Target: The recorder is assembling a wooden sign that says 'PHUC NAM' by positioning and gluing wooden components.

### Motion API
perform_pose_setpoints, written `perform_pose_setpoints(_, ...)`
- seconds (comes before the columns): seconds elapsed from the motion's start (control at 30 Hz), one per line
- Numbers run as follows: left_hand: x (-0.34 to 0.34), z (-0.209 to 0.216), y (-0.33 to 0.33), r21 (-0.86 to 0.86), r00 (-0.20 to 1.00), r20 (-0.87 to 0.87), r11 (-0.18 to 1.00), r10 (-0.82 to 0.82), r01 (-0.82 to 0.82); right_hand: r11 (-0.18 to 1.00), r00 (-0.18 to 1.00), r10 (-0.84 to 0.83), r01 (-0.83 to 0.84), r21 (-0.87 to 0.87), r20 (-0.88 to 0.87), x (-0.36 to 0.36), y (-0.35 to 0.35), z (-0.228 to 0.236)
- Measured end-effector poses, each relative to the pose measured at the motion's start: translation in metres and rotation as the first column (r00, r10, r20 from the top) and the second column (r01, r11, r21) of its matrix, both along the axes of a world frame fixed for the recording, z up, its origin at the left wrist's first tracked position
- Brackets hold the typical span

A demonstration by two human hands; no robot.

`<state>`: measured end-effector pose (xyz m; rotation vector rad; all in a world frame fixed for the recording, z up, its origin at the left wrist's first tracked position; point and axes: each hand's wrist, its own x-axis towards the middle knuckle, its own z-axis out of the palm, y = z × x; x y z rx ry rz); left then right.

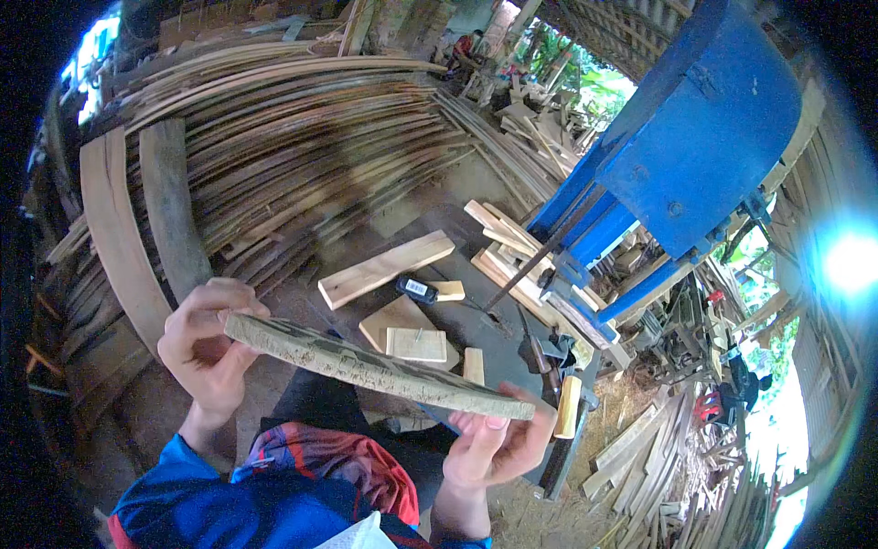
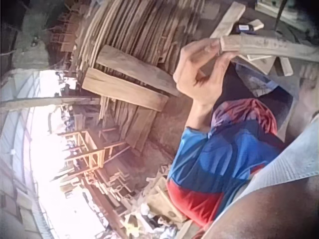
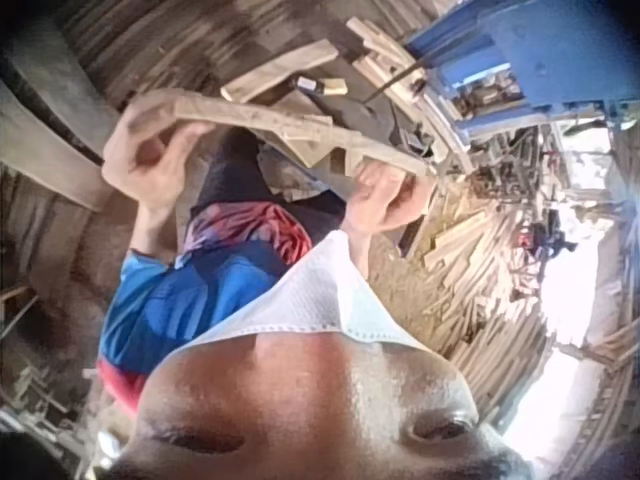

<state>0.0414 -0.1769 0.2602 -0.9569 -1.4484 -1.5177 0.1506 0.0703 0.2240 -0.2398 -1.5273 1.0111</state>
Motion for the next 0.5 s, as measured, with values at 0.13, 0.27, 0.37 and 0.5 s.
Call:
perform_pose_setpoints(0.13,-0.008,-0.008,0.002,-0.207,0.982,0.147,0.974,0.123,-0.091,0.987,0.983,0.1,-0.079,0.137,-0.153,-0.011,-0.004,-0.005)
perform_pose_setpoints(0.27,-0.052,-0.039,0.02,0.104,0.817,0.488,0.95,-0.307,0.295,0.776,0.996,0.045,-0.081,0.626,0.074,-0.031,-0.001,-0.018)
perform_pose_setpoints(0.37,-0.063,-0.063,0.035,0.278,0.683,0.483,0.836,-0.548,0.474,0.572,0.918,0.257,-0.395,0.718,0.301,-0.051,-0.043,0.005)
perform_pose_setpoints(0.5,-0.085,-0.111,0.037,0.434,0.747,0.368,0.813,-0.553,0.388,0.52,0.878,0.397,-0.455,0.723,0.267,-0.094,-0.073,-0.041)
